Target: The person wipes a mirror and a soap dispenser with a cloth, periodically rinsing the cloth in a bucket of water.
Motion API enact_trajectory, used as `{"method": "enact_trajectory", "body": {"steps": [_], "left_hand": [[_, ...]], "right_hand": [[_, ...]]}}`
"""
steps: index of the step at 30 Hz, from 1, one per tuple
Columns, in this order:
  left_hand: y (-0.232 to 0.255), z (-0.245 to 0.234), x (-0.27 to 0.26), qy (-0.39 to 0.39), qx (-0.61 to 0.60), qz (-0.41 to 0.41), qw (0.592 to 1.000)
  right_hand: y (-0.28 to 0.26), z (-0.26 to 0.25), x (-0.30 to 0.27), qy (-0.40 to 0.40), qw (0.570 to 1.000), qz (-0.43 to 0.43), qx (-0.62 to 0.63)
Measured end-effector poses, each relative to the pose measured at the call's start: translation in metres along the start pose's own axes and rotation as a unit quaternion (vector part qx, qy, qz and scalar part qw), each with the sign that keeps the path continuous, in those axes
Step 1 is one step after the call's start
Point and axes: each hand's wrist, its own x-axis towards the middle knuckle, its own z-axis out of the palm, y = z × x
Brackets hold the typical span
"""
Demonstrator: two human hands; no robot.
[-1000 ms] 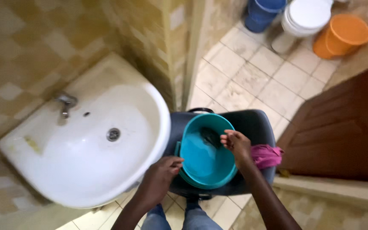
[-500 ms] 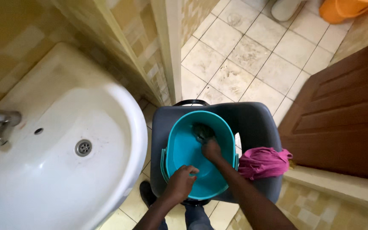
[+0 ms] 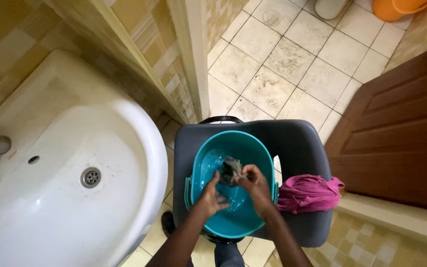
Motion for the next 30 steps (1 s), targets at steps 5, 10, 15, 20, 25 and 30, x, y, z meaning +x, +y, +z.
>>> {"method": "enact_trajectory", "body": {"steps": [5,10,15,20,25,30], "left_hand": [[-0.005,0.015,0.026,-0.010,-0.053,0.094,0.994],[-0.015,0.022,0.022,0.221,0.174,0.325,0.903],[-0.027,0.014,0.026,0.193,0.235,0.142,0.942],[-0.022,0.014,0.004,0.144,0.138,0.116,0.973],[-0.030,0.002,0.021,0.123,0.206,0.174,0.955],[-0.035,-0.012,0.032,0.119,0.186,0.092,0.971]], "right_hand": [[-0.019,0.015,-0.018,0.048,0.993,-0.052,-0.095],[0.032,0.013,-0.006,0.250,0.895,-0.167,-0.329],[0.128,-0.005,0.044,0.158,0.821,0.026,-0.548],[0.232,-0.012,0.120,0.274,0.958,-0.032,-0.080],[0.280,-0.021,0.130,-0.105,0.958,0.193,-0.187],[0.262,-0.003,0.120,-0.102,0.907,0.100,-0.395]]}}
